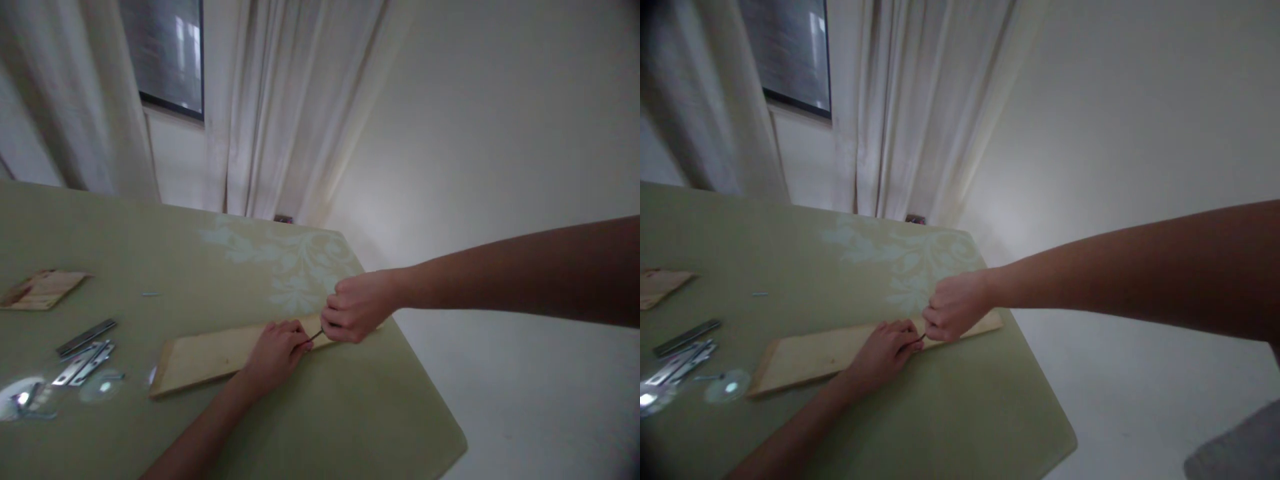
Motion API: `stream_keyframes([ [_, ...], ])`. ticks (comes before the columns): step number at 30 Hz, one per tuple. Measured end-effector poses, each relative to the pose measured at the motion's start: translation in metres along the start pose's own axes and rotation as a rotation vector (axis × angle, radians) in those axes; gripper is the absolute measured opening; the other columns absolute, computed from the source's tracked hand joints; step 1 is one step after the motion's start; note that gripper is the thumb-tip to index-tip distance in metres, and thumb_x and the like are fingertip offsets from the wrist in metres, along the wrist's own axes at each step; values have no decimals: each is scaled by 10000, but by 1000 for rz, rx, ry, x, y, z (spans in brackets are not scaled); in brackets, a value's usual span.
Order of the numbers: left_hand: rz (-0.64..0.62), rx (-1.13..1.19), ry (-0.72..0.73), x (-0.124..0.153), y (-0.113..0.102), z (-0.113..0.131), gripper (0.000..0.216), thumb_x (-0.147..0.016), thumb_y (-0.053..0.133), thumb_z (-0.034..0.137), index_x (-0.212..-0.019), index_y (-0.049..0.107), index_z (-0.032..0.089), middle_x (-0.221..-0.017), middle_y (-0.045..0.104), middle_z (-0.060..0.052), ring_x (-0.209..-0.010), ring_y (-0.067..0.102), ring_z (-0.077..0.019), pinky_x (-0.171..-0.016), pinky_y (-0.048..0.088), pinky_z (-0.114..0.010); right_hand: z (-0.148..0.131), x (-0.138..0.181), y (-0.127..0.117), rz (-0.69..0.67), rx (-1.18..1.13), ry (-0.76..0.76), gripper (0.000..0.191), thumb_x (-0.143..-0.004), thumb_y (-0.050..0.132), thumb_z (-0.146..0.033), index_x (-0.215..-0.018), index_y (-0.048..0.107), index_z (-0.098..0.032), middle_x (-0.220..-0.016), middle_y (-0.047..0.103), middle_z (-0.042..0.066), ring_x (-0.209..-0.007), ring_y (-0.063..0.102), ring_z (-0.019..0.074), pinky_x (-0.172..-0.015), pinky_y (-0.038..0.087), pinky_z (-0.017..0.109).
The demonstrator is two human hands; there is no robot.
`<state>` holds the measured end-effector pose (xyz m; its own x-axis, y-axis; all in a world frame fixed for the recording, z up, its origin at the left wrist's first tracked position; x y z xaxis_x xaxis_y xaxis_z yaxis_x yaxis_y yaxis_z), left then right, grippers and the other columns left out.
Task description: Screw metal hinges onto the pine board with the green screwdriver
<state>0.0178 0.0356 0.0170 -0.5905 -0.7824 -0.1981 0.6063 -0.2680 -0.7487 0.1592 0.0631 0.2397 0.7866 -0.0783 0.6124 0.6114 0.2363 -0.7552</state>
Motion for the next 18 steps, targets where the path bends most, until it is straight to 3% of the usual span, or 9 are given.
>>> stream_keyframes([
  [2,-13,-18,-5,0,0,0,277,-1078,532,288,-977,782,227,-1034,748,-48,-1003,677,-237,-842,391,-362,0,-2,1,-1,47,-50,277,-975,501,-61,-960,773,-107,-785,755,104,-622,700,197,-501,394,296],
  [4,-27,-21,-9,1,1,0,231,-1068,558,309,-1037,776,237,-1068,750,-52,-1024,679,-249,-857,399,-368,-1,-7,3,-57,1,28,244,-957,542,-71,-942,780,-122,-777,760,110,-644,710,210,-530,419,300],
  [8,-42,-1,-28,1,1,0,233,-968,728,338,-1191,732,270,-1155,746,-55,-1096,671,-289,-905,400,-383,-1,-21,1,-195,-324,454,163,-918,685,-258,-929,806,-150,-814,786,143,-769,753,271,-609,469,312],
  [10,-39,9,-34,1,0,-1,265,-937,771,357,-1183,732,267,-1146,748,-54,-1102,669,-297,-912,398,-383,0,-28,-3,-213,-473,670,243,-876,735,-347,-942,814,-127,-867,796,178,-838,764,306,-623,479,321],
  [12,-31,15,-25,1,-1,0,182,-976,728,365,-1124,750,261,-1115,752,-46,-1089,672,-285,-900,393,-375,2,-33,-9,-235,-556,759,324,-843,780,-396,-983,810,-104,-907,800,191,-895,764,321,-638,481,320],
  [16,-16,18,-16,1,-3,0,224,-1068,583,313,-971,771,242,-1037,754,-29,-1030,680,-243,-853,380,-353,9,-29,-12,-273,-494,693,383,-852,796,-474,-1002,791,-122,-853,786,150,-833,757,300,-588,440,308],
  [18,-17,19,-15,0,-4,1,238,-1069,581,301,-946,774,236,-1021,752,-27,-1018,680,-236,-839,379,-349,11,-22,-10,-177,-312,465,283,-929,733,-396,-1064,767,-149,-871,781,126,-772,747,265,-559,409,299],
])
Point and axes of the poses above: each hand's wrist, its own x-axis away from the middle knuckle, its own y-axis out of the palm, z = x × y, the point moved 1 cm from there along -x, towards the middle knuckle
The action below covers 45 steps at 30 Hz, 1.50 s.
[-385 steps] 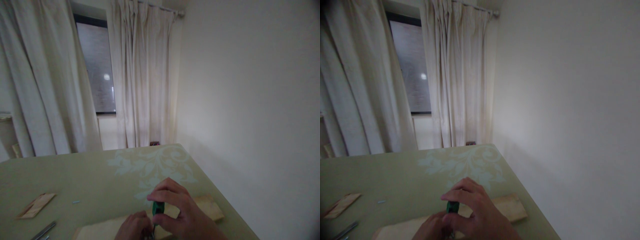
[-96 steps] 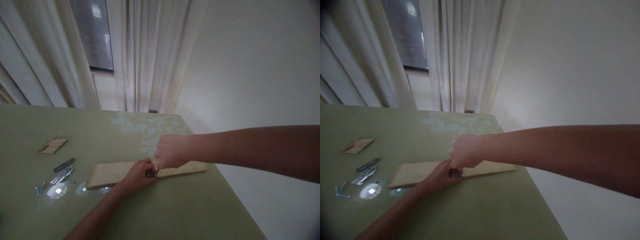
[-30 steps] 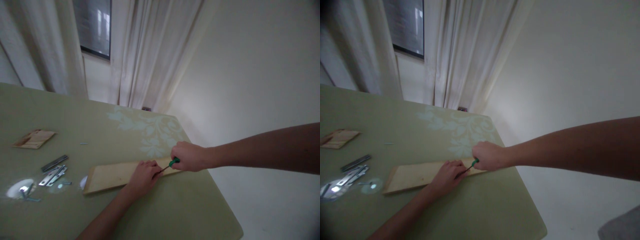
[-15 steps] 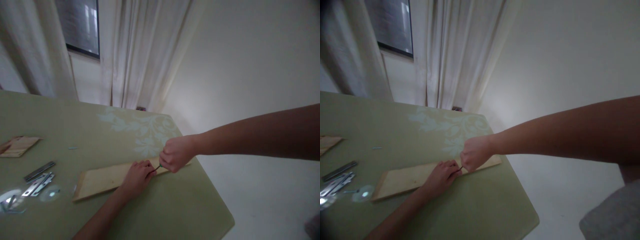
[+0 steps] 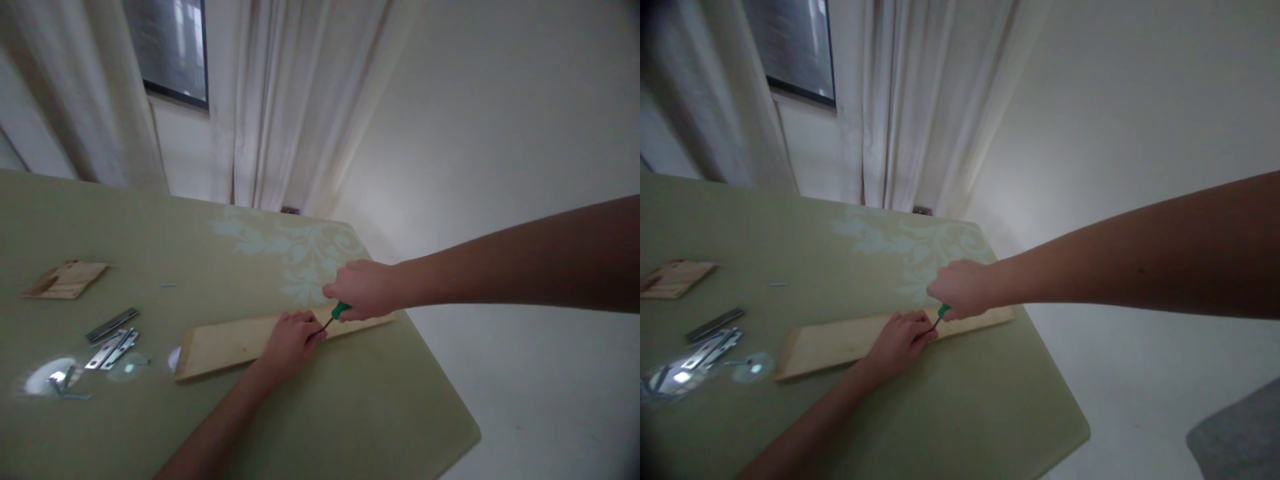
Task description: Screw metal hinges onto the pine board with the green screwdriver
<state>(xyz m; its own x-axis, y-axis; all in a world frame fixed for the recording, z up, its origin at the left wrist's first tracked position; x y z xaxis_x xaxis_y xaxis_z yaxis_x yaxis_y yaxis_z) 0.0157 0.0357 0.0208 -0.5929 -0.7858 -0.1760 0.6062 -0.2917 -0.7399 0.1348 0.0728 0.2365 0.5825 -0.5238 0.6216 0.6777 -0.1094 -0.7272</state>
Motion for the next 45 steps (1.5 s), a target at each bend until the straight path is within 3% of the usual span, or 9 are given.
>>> stream_keyframes([
  [5,-16,-31,10,-1,-1,2,252,-1075,560,298,-968,775,223,-1045,749,-52,-1047,673,-253,-867,394,-361,8,7,9,167,370,-604,320,-1013,449,-65,-979,761,-129,-808,753,95,-635,702,193,-510,362,305],
  [14,-7,-33,7,1,3,-2,188,-1014,683,362,-1177,740,287,-1133,748,-36,-1110,675,-267,-894,404,-374,-16,2,12,-69,-194,232,209,-893,680,-282,-955,805,-127,-867,793,169,-807,760,291,-597,449,307],
  [18,3,-65,14,0,3,-1,196,-1073,588,336,-1041,761,250,-1076,751,-32,-1067,681,-252,-856,401,-361,-16,-3,5,-83,-230,258,305,-863,738,-380,-1000,797,-114,-904,798,178,-832,755,300,-614,460,315],
  [26,-9,-49,16,0,1,2,249,-1086,549,285,-996,779,257,-1071,758,-26,-1058,683,-245,-875,405,-364,-4,13,12,245,362,-633,316,-1024,453,-86,-947,755,-139,-798,743,79,-633,702,177,-504,377,296],
  [29,-20,-64,0,0,2,1,247,-1096,535,308,-1040,768,252,-1078,756,-29,-1063,685,-247,-878,404,-369,-2,8,18,168,308,-445,236,-966,547,-90,-882,764,-132,-759,742,88,-622,699,197,-518,392,304],
  [34,-13,-57,16,2,4,0,206,-1090,565,373,-1195,726,298,-1155,751,-18,-1132,675,-253,-906,397,-375,3,-9,12,-47,-227,234,284,-888,753,-408,-920,812,-133,-785,782,130,-802,753,271,-572,424,301],
  [37,-15,-76,5,1,4,0,240,-1106,526,370,-1100,744,269,-1108,751,-18,-1096,678,-243,-882,397,-364,-1,-13,7,-76,-331,335,343,-816,816,-437,-935,815,-115,-806,793,143,-844,757,286,-577,429,299],
  [40,-11,-109,-1,0,4,-1,259,-1104,521,337,-1046,758,251,-1070,754,-29,-1067,677,-245,-867,400,-360,-9,-6,7,10,-135,180,275,-885,743,-388,-960,807,-131,-815,792,148,-796,757,294,-547,415,305],
  [45,-14,-104,8,0,4,-2,292,-1084,508,252,-975,778,263,-1059,755,-35,-1050,683,-245,-876,412,-359,-15,12,10,198,320,-629,344,-1024,452,-75,-1012,781,-176,-911,795,96,-724,744,199,-520,381,298],
])
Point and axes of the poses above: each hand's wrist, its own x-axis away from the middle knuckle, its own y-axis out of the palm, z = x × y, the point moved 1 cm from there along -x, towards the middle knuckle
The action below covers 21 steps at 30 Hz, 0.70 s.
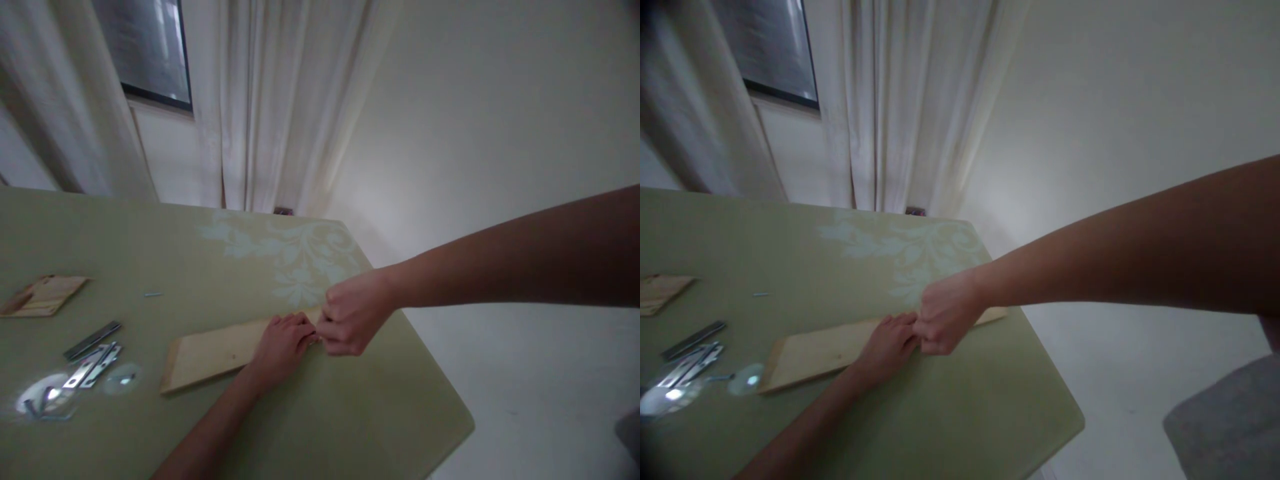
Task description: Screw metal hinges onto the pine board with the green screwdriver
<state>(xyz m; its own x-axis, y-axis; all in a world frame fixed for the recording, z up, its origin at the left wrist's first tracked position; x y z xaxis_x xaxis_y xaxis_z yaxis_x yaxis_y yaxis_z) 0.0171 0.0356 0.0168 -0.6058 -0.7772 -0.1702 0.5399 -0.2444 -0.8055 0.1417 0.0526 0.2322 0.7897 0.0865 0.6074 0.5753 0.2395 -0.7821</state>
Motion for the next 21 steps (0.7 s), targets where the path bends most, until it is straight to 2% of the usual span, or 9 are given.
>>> stream_keyframes([
  [2,-11,12,5,0,0,0,292,-1085,504,256,-980,777,267,-1083,757,-33,-1053,684,-242,-871,415,-358,1,4,2,20,51,-73,371,-1024,429,-61,-952,776,-170,-886,786,93,-696,736,197,-507,368,306],
  [4,-14,10,0,0,0,-1,284,-1090,504,271,-999,773,263,-1126,756,-38,-1074,684,-244,-879,418,-365,5,5,6,-30,-10,44,320,-1016,477,-91,-939,775,-178,-819,773,85,-669,725,209,-511,369,307],
  [9,-19,6,-1,1,-1,1,240,-1028,653,417,-1219,724,289,-1189,744,-42,-1151,669,-268,-924,424,-381,15,-5,10,-124,-500,797,151,-892,722,-300,-934,792,-173,-855,787,117,-818,755,270,-561,408,299],
  [10,-19,14,-4,1,-2,1,245,-1027,657,426,-1222,721,293,-1187,745,-36,-1150,670,-261,-927,424,-376,17,-8,9,-124,-579,893,174,-847,756,-312,-930,794,-164,-880,792,124,-854,759,279,-566,413,293],
  [12,-19,19,-9,2,-3,2,213,-1065,598,411,-1161,739,283,-1160,750,-28,-1121,678,-239,-918,425,-364,19,-14,6,-134,-648,942,216,-785,788,-290,-945,797,-145,-913,796,138,-882,761,288,-571,423,284],
  [14,-20,-6,-6,2,-3,3,256,-1099,527,376,-1102,754,258,-1133,754,-39,-1100,680,-236,-909,428,-360,18,-17,3,-142,-582,906,228,-802,769,-277,-973,798,-129,-912,795,156,-851,758,291,-574,437,290],
  [16,-20,-43,-7,2,-3,3,281,-1107,498,341,-1108,761,244,-1139,757,-61,-1109,677,-254,-916,432,-371,13,-15,2,-109,-422,760,206,-894,702,-267,-1033,793,-146,-898,794,147,-804,751,276,-584,453,301],
  [18,-22,-65,-5,1,-2,2,277,-1100,495,298,-1114,767,244,-1166,756,-74,-1128,672,-272,-933,434,-387,5,-9,3,-35,-220,449,219,-995,576,-205,-1059,783,-179,-896,793,116,-769,744,244,-579,453,303],
  [21,-36,-62,14,1,-2,1,288,-1094,485,264,-1069,772,254,-1157,752,-66,-1111,676,-269,-930,437,-392,-3,4,8,68,7,7,358,-1028,438,-77,-961,778,-167,-912,784,94,-728,738,199,-539,427,296],
])
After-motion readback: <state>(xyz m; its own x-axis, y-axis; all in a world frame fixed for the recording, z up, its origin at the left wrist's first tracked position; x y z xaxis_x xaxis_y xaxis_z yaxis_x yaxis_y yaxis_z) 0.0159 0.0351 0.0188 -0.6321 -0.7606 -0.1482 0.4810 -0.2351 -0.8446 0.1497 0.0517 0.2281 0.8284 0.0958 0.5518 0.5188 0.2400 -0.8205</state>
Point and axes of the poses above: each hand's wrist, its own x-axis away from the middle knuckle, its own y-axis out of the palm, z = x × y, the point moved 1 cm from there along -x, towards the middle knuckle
